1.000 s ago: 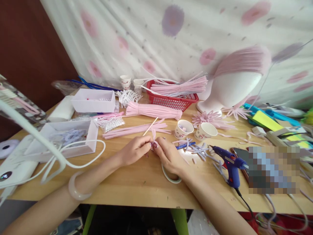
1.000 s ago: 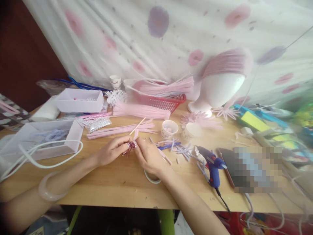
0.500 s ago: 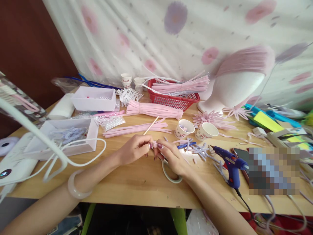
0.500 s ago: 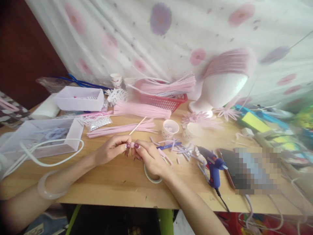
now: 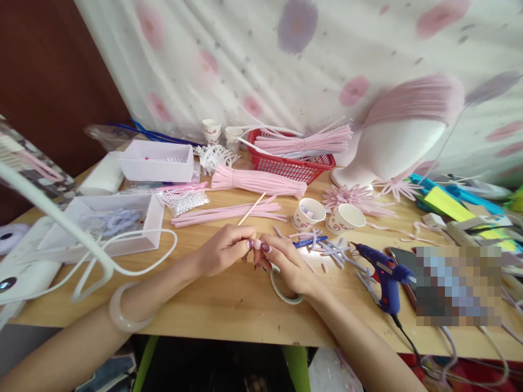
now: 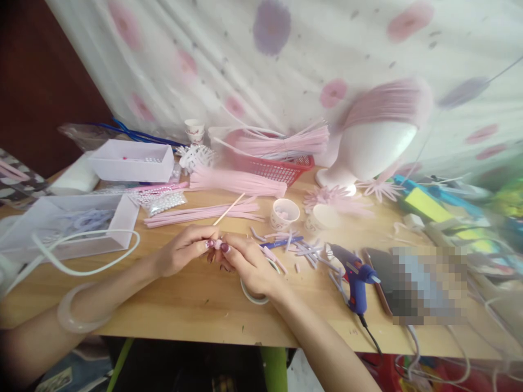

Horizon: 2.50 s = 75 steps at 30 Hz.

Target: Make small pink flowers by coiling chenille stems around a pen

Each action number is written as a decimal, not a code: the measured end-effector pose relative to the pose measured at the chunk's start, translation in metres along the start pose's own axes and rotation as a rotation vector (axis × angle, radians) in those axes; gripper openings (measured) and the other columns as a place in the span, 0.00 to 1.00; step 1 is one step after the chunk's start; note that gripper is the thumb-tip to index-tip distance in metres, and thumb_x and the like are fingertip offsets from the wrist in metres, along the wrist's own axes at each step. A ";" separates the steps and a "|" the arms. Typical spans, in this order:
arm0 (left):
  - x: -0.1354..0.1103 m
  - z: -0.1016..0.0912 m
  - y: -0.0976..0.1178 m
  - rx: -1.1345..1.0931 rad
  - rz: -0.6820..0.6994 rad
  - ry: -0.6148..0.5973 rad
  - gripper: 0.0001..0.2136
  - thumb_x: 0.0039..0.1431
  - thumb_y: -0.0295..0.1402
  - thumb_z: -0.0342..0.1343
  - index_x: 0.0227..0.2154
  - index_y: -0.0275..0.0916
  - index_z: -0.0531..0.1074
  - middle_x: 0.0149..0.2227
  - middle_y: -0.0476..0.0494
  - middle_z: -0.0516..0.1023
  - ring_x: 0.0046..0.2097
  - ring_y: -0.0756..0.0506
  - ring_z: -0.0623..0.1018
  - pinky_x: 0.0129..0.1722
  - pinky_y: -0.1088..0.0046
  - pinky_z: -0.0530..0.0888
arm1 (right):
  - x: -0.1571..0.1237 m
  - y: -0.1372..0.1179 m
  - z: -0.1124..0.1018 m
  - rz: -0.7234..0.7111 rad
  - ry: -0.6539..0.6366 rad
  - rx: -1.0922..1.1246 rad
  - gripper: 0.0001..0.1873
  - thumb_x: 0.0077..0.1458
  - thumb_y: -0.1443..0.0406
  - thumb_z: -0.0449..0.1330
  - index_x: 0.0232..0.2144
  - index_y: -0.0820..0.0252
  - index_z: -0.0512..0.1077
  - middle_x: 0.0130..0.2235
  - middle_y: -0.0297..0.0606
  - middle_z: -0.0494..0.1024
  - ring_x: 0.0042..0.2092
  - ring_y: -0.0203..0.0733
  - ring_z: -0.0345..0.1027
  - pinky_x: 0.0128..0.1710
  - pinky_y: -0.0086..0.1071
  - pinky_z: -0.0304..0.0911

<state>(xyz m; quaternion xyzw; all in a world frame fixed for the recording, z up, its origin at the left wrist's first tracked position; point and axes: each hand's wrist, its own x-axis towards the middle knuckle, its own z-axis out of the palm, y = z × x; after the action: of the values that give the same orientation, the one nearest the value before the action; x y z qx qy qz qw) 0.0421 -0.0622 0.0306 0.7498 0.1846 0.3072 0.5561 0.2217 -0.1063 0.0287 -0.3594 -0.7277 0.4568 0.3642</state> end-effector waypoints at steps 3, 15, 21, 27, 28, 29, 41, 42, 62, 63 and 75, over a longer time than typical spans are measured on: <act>-0.001 -0.001 0.002 0.062 0.034 -0.002 0.12 0.61 0.28 0.43 0.24 0.37 0.67 0.26 0.46 0.77 0.28 0.50 0.73 0.29 0.76 0.67 | 0.000 0.000 0.000 -0.012 -0.026 -0.029 0.18 0.67 0.60 0.44 0.28 0.59 0.66 0.24 0.30 0.63 0.28 0.34 0.59 0.32 0.28 0.57; -0.002 0.008 0.000 0.255 -0.029 0.085 0.10 0.61 0.30 0.43 0.25 0.38 0.64 0.26 0.49 0.72 0.29 0.50 0.70 0.31 0.75 0.66 | -0.001 0.010 0.001 -0.027 0.071 -0.269 0.16 0.67 0.62 0.41 0.28 0.57 0.59 0.27 0.31 0.64 0.29 0.36 0.59 0.32 0.30 0.56; 0.000 0.004 -0.001 0.102 -0.097 0.052 0.11 0.61 0.33 0.43 0.24 0.38 0.64 0.24 0.49 0.70 0.28 0.50 0.70 0.29 0.74 0.66 | -0.002 0.007 -0.001 -0.072 0.036 -0.285 0.15 0.66 0.63 0.42 0.29 0.57 0.61 0.29 0.33 0.67 0.30 0.37 0.60 0.35 0.31 0.57; 0.000 0.005 -0.001 0.008 -0.127 0.008 0.12 0.61 0.33 0.42 0.25 0.37 0.64 0.24 0.49 0.69 0.26 0.50 0.69 0.27 0.75 0.65 | -0.002 0.009 0.002 -0.118 0.074 -0.306 0.12 0.65 0.67 0.43 0.28 0.57 0.59 0.28 0.32 0.67 0.29 0.36 0.60 0.33 0.29 0.56; -0.001 0.005 0.000 0.041 -0.113 0.006 0.11 0.61 0.33 0.42 0.25 0.37 0.64 0.25 0.49 0.69 0.27 0.50 0.69 0.28 0.74 0.65 | -0.002 0.009 0.002 -0.116 0.080 -0.292 0.13 0.65 0.67 0.43 0.28 0.57 0.59 0.27 0.32 0.67 0.29 0.35 0.60 0.32 0.29 0.56; -0.002 0.004 0.000 0.086 -0.097 0.004 0.11 0.61 0.33 0.42 0.25 0.38 0.63 0.25 0.49 0.68 0.28 0.50 0.69 0.29 0.74 0.65 | -0.002 0.009 0.002 -0.115 0.080 -0.280 0.14 0.65 0.67 0.43 0.27 0.57 0.60 0.27 0.31 0.67 0.29 0.35 0.60 0.32 0.28 0.56; 0.001 0.004 -0.005 0.248 0.012 -0.071 0.08 0.58 0.29 0.40 0.24 0.39 0.60 0.25 0.51 0.64 0.28 0.50 0.65 0.31 0.73 0.63 | 0.000 0.009 -0.002 -0.113 0.003 -0.438 0.08 0.58 0.70 0.45 0.28 0.57 0.59 0.23 0.30 0.65 0.24 0.35 0.58 0.27 0.28 0.53; 0.001 0.004 -0.005 0.276 -0.001 -0.044 0.09 0.58 0.29 0.40 0.24 0.39 0.59 0.25 0.51 0.64 0.28 0.50 0.64 0.31 0.73 0.63 | 0.001 0.010 -0.002 -0.131 0.030 -0.494 0.08 0.57 0.70 0.46 0.27 0.57 0.59 0.22 0.30 0.64 0.23 0.35 0.57 0.26 0.28 0.52; 0.005 0.007 -0.006 0.389 -0.141 0.084 0.13 0.63 0.34 0.40 0.22 0.39 0.59 0.23 0.52 0.63 0.26 0.51 0.64 0.27 0.74 0.61 | 0.004 0.023 -0.005 -0.220 0.106 -0.941 0.08 0.60 0.69 0.47 0.28 0.57 0.59 0.23 0.35 0.67 0.23 0.38 0.58 0.24 0.30 0.47; 0.005 0.007 -0.006 0.401 -0.148 0.081 0.14 0.63 0.34 0.40 0.22 0.39 0.59 0.22 0.52 0.63 0.26 0.51 0.64 0.27 0.74 0.61 | 0.004 0.024 -0.005 -0.221 0.097 -0.946 0.08 0.60 0.70 0.47 0.28 0.57 0.59 0.23 0.35 0.67 0.23 0.38 0.58 0.24 0.30 0.47; 0.003 0.007 -0.015 0.136 -0.287 0.155 0.14 0.56 0.35 0.46 0.16 0.40 0.57 0.14 0.56 0.55 0.16 0.54 0.61 0.16 0.77 0.58 | 0.004 0.023 -0.003 -0.190 0.124 -0.917 0.08 0.56 0.71 0.46 0.27 0.58 0.60 0.20 0.33 0.66 0.21 0.37 0.56 0.24 0.30 0.45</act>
<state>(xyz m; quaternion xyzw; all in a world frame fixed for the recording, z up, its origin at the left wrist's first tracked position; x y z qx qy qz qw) 0.0502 -0.0608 0.0161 0.7258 0.3523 0.2684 0.5264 0.2271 -0.0940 0.0091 -0.4414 -0.8610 0.0305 0.2508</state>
